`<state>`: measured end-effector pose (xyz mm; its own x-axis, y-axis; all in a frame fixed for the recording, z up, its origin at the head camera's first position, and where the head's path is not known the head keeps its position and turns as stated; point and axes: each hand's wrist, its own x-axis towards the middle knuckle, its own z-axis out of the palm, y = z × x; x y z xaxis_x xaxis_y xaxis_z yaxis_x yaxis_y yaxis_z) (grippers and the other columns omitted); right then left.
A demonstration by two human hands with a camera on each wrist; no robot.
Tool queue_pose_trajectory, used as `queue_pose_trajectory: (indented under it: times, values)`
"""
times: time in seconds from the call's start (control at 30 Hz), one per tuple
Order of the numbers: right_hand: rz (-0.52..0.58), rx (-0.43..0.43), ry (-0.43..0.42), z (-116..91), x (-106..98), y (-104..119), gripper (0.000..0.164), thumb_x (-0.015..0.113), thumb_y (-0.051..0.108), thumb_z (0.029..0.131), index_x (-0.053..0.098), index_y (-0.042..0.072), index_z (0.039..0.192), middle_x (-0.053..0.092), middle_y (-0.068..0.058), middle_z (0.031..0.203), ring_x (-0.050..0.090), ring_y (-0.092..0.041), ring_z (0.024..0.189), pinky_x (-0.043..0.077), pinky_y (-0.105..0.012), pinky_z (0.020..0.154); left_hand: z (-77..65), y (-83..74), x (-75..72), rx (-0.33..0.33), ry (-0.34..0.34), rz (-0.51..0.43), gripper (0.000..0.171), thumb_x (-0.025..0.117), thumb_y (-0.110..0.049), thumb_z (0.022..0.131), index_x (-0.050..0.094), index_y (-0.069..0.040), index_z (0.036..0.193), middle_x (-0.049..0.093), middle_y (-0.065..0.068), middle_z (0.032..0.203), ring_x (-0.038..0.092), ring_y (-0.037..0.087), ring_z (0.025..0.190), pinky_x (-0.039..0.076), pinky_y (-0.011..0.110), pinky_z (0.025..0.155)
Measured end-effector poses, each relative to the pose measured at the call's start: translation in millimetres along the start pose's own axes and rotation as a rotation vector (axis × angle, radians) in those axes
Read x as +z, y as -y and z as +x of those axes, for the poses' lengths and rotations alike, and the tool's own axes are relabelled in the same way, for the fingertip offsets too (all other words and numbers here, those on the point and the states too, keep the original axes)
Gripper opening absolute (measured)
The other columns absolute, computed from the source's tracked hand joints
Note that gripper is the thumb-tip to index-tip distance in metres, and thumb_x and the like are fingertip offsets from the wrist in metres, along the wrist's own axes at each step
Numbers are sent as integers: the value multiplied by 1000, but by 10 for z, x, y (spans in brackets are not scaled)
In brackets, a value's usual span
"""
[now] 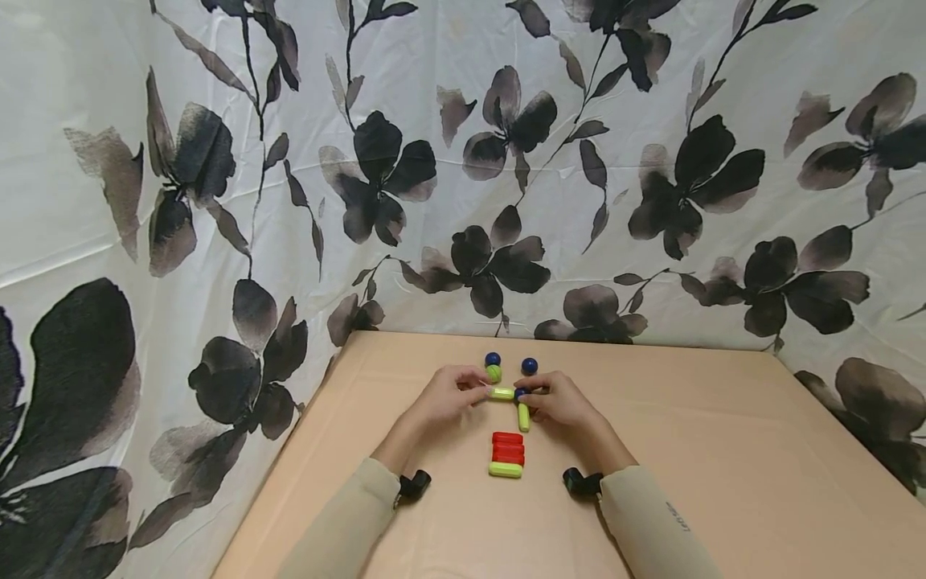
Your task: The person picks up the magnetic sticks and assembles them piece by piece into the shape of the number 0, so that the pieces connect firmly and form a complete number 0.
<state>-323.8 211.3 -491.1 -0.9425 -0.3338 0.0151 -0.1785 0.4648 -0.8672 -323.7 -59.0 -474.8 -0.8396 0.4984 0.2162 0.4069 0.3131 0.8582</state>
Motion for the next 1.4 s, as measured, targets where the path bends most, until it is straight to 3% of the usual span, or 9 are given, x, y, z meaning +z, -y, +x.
queue_pose_trajectory:
  times: [0.2, 0.27, 0.37, 0.67, 0.9, 1.2, 1.4]
  values:
    - [1, -2, -17, 1, -1, 14, 31, 70, 6, 98, 72, 4, 129, 72, -15, 109, 68, -20, 72, 62, -32, 67, -123, -144, 111, -13, 300, 154, 33, 74, -30, 98, 74, -12, 126, 74, -7, 105, 65, 12, 97, 54, 29, 86]
    - [5, -7, -19, 0, -4, 20, 31, 70, 5, 98, 72, 3, 129, 73, -15, 108, 68, -20, 73, 62, -33, 67, -138, -157, 161, -11, 366, 177, 32, 74, -30, 98, 74, -16, 127, 73, -9, 107, 66, 9, 100, 53, 27, 91]
    - [9, -18, -12, -7, -6, 32, 31, 70, 4, 98, 72, 1, 129, 73, -16, 108, 67, -21, 72, 62, -33, 67, -138, -160, 235, -18, 412, 197, 31, 77, -29, 96, 74, -19, 125, 74, -9, 110, 67, 6, 100, 53, 26, 93]
    - [5, -13, -4, 16, -7, 1, 32, 69, 4, 98, 71, 1, 130, 73, -16, 110, 69, -20, 71, 62, -32, 67, -107, -186, 357, 18, 390, 281, 28, 77, -27, 96, 74, -18, 122, 75, -10, 107, 65, 1, 95, 53, 21, 91]
    - [-10, -18, 2, 6, -3, -5, 32, 69, 4, 99, 71, 1, 130, 72, -15, 111, 68, -19, 71, 62, -30, 66, -121, -201, 391, 19, 396, 268, 22, 76, -24, 97, 74, -19, 118, 74, -11, 106, 65, 1, 94, 53, 20, 89]
    - [-5, -28, -9, 9, 15, -11, 31, 69, 4, 98, 71, 1, 129, 71, -16, 108, 68, -20, 71, 62, -33, 66, -131, -194, 361, 40, 380, 255, 23, 80, -21, 93, 75, -21, 115, 71, -12, 93, 61, 4, 83, 53, 20, 77]
    - [-6, -46, -7, -9, 19, 3, 32, 69, 4, 98, 71, -1, 130, 72, -17, 111, 68, -21, 72, 62, -33, 66, -124, -166, 318, 35, 338, 169, 25, 79, -23, 94, 74, -20, 118, 71, -8, 94, 64, 8, 86, 55, 23, 78]
